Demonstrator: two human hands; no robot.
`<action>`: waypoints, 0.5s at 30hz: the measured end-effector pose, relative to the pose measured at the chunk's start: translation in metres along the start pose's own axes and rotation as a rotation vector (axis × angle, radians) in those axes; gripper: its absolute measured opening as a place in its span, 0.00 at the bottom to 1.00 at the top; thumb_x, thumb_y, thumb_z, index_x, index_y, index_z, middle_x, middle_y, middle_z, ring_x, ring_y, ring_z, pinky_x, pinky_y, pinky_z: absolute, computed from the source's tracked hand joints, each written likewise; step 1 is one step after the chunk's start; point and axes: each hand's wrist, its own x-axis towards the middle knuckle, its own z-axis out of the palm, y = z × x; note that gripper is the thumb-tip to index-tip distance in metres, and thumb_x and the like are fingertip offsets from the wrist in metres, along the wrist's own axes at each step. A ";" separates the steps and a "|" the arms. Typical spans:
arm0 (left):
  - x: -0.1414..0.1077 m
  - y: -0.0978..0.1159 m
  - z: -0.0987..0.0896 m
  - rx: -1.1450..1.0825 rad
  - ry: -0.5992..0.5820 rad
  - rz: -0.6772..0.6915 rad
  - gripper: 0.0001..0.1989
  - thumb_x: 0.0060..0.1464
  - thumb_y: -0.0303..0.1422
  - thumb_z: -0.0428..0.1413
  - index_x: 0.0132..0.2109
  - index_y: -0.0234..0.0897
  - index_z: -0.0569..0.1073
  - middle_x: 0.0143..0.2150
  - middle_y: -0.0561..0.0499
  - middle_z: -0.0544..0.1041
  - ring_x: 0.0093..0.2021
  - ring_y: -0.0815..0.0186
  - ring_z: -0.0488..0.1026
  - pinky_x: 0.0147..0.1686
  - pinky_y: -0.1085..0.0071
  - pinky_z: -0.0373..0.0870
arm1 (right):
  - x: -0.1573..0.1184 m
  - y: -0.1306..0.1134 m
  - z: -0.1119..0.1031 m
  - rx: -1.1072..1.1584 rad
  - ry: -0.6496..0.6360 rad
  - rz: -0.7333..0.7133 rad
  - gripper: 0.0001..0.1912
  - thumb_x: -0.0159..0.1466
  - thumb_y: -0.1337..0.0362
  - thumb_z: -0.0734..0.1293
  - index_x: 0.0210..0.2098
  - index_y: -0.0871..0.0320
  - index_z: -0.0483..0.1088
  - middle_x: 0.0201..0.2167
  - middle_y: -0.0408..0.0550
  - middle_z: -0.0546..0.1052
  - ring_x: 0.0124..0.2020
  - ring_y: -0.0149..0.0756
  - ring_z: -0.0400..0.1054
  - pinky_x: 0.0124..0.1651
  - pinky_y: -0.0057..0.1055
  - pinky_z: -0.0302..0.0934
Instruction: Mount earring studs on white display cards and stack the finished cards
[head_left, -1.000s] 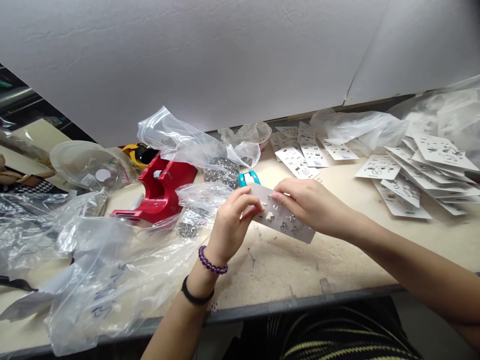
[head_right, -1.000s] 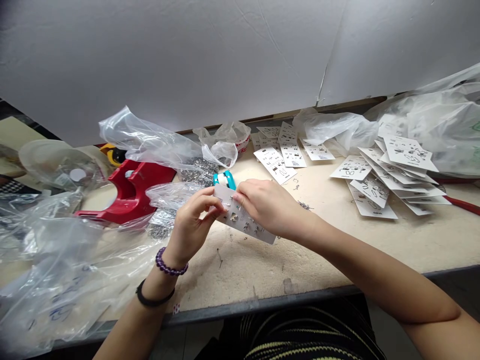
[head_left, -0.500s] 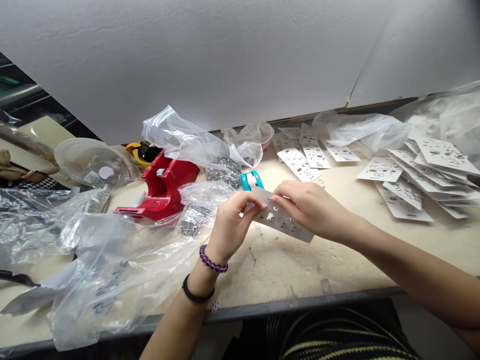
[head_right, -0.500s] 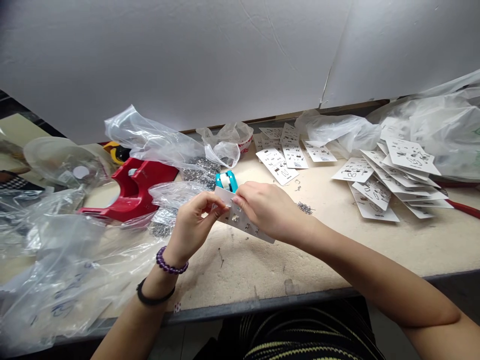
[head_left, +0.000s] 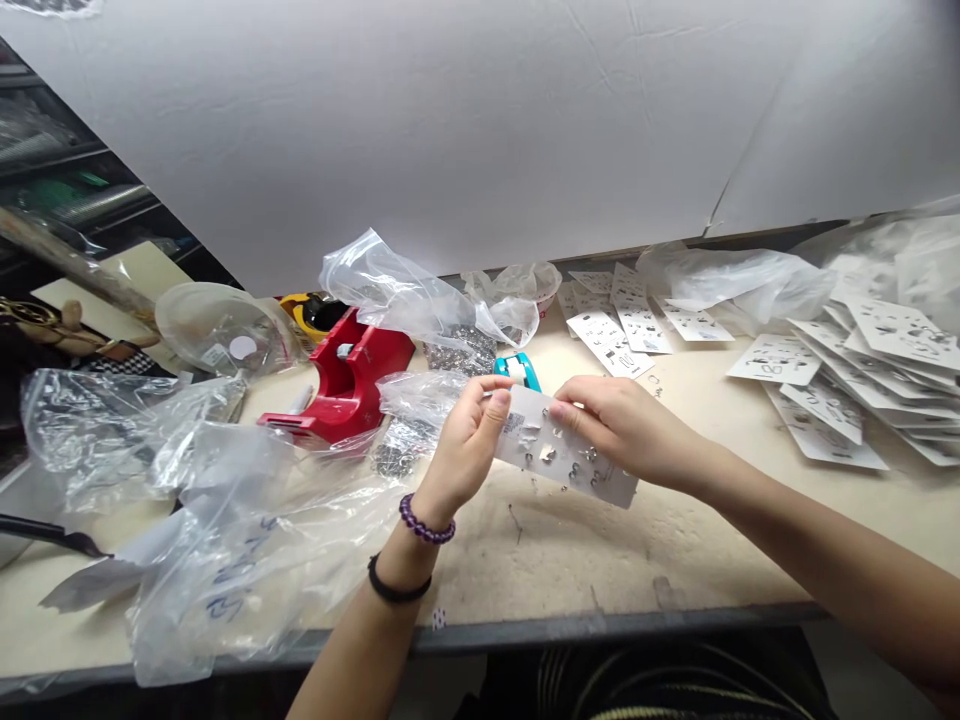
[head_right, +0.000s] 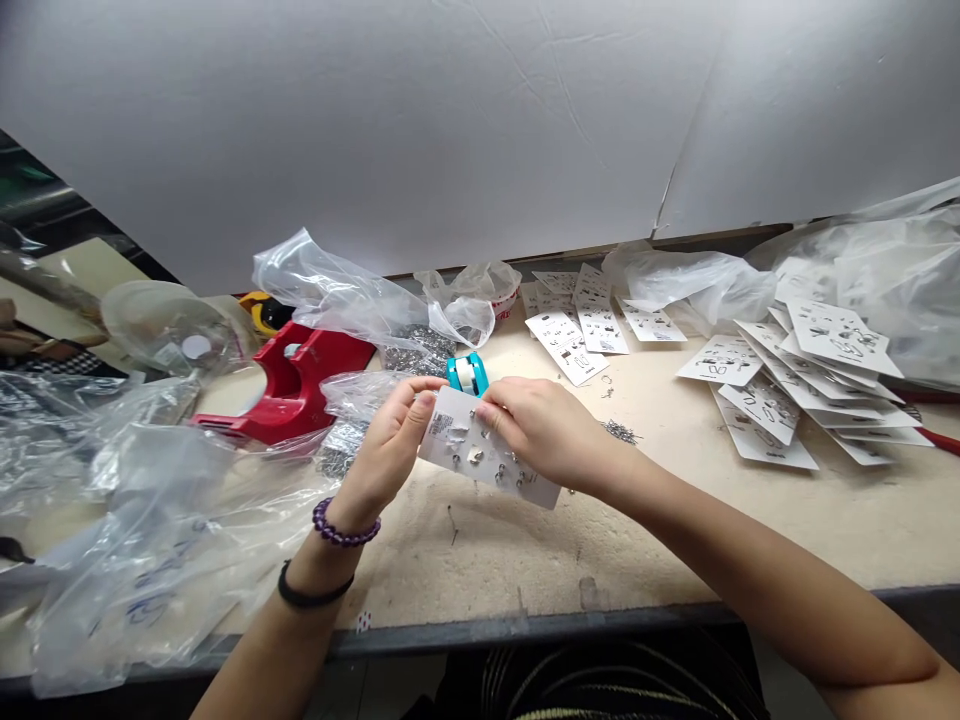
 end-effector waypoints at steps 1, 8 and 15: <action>0.000 0.000 0.000 0.044 -0.016 0.005 0.16 0.54 0.44 0.48 0.41 0.35 0.64 0.30 0.52 0.69 0.28 0.71 0.66 0.26 0.76 0.63 | 0.000 0.000 0.000 0.001 -0.001 0.001 0.14 0.65 0.60 0.54 0.32 0.60 0.68 0.28 0.47 0.71 0.29 0.30 0.63 0.31 0.26 0.53; -0.004 -0.002 0.004 0.212 -0.045 -0.002 0.17 0.52 0.45 0.50 0.35 0.33 0.69 0.28 0.51 0.68 0.27 0.71 0.63 0.23 0.76 0.59 | 0.000 -0.002 0.005 0.012 -0.008 0.019 0.15 0.65 0.60 0.54 0.31 0.60 0.68 0.30 0.47 0.71 0.31 0.31 0.63 0.32 0.27 0.53; -0.001 0.004 -0.003 0.047 -0.165 -0.064 0.18 0.52 0.45 0.49 0.35 0.33 0.68 0.26 0.52 0.67 0.25 0.71 0.64 0.23 0.76 0.62 | 0.002 -0.002 0.000 0.020 -0.006 0.048 0.15 0.65 0.59 0.54 0.30 0.60 0.66 0.28 0.46 0.71 0.29 0.30 0.62 0.30 0.27 0.53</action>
